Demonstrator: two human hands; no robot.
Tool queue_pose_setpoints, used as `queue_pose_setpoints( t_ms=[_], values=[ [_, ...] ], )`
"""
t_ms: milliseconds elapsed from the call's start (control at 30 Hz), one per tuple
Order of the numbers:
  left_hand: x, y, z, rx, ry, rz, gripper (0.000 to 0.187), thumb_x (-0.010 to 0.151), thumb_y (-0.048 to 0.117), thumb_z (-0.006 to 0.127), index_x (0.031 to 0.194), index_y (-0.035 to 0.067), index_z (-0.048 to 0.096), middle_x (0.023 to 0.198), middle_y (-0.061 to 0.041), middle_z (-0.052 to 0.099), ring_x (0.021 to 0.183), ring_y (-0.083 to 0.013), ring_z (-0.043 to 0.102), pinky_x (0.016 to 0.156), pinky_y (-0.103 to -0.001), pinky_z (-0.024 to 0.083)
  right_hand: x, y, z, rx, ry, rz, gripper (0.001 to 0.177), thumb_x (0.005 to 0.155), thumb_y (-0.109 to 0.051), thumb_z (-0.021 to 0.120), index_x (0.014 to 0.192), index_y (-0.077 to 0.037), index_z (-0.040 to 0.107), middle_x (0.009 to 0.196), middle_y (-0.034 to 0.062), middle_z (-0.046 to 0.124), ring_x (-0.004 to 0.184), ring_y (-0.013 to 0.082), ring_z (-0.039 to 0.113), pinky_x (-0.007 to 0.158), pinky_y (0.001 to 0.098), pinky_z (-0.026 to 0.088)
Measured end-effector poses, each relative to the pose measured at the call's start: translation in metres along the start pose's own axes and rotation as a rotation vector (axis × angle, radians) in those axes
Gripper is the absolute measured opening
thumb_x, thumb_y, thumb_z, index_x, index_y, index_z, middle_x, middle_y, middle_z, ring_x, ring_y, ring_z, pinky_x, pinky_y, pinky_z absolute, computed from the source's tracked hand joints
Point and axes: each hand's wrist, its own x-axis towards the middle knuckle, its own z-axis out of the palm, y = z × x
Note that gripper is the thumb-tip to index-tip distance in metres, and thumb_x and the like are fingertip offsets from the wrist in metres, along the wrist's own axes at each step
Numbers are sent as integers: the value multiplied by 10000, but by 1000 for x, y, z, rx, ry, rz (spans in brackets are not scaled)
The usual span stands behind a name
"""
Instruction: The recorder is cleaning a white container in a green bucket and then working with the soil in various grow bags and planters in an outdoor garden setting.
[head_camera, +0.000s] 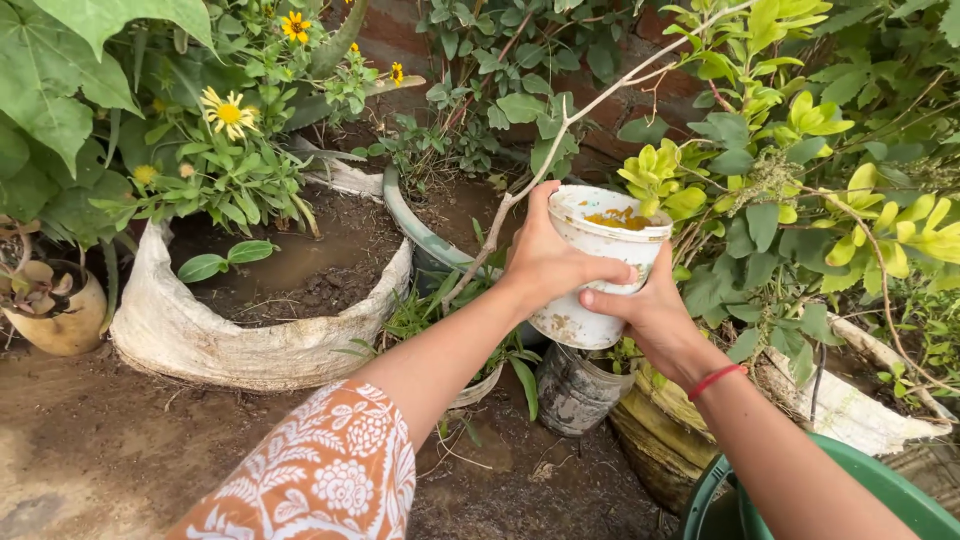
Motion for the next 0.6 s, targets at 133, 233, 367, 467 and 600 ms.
queue_pose_setpoints(
  t_ms=[133, 233, 367, 467, 600],
  values=[
    [17, -8, 4, 9, -65, 18, 1446, 404, 319, 967, 1576, 49, 165, 1423, -207, 562, 1293, -297, 584, 1104, -383, 449, 9, 14, -11, -84, 78, -184, 951, 655, 2, 863, 1420, -81, 304, 1363, 138, 573, 1250, 288, 624, 1006, 441, 578],
    [37, -17, 5, -250, -198, 39, 1552, 429, 391, 981, 1560, 24, -15, 1460, -250, 475, 1336, -318, 537, 1115, -418, 448, 9, 0, -5, -105, 170, -234, 927, 635, -24, 837, 1418, -79, 344, 1301, 131, 594, 1163, 272, 657, 957, 434, 605],
    [49, -22, -10, -60, -199, -71, 1348, 568, 464, 943, 1583, 37, 165, 1553, -227, 399, 1387, -324, 485, 1119, -447, 438, 13, -7, -13, -90, 275, -309, 889, 680, -56, 845, 1424, -61, 358, 1290, 138, 618, 1143, 268, 679, 955, 417, 604],
    [60, -46, -15, 44, -175, 11, 1090, 665, 400, 892, 1537, 36, 347, 1534, -213, 469, 1398, -311, 500, 1123, -438, 430, 13, -16, -10, -136, 336, -337, 893, 689, -74, 855, 1434, -50, 364, 1295, 136, 622, 1147, 259, 680, 948, 412, 600],
    [47, -40, -28, 104, -224, 77, 686, 748, 256, 793, 1368, 42, 592, 1415, -187, 632, 1333, -295, 598, 1111, -422, 475, 13, -18, -1, -250, 432, -359, 915, 681, -94, 885, 1435, -38, 370, 1301, 127, 620, 1151, 247, 673, 955, 404, 590]
  ],
)
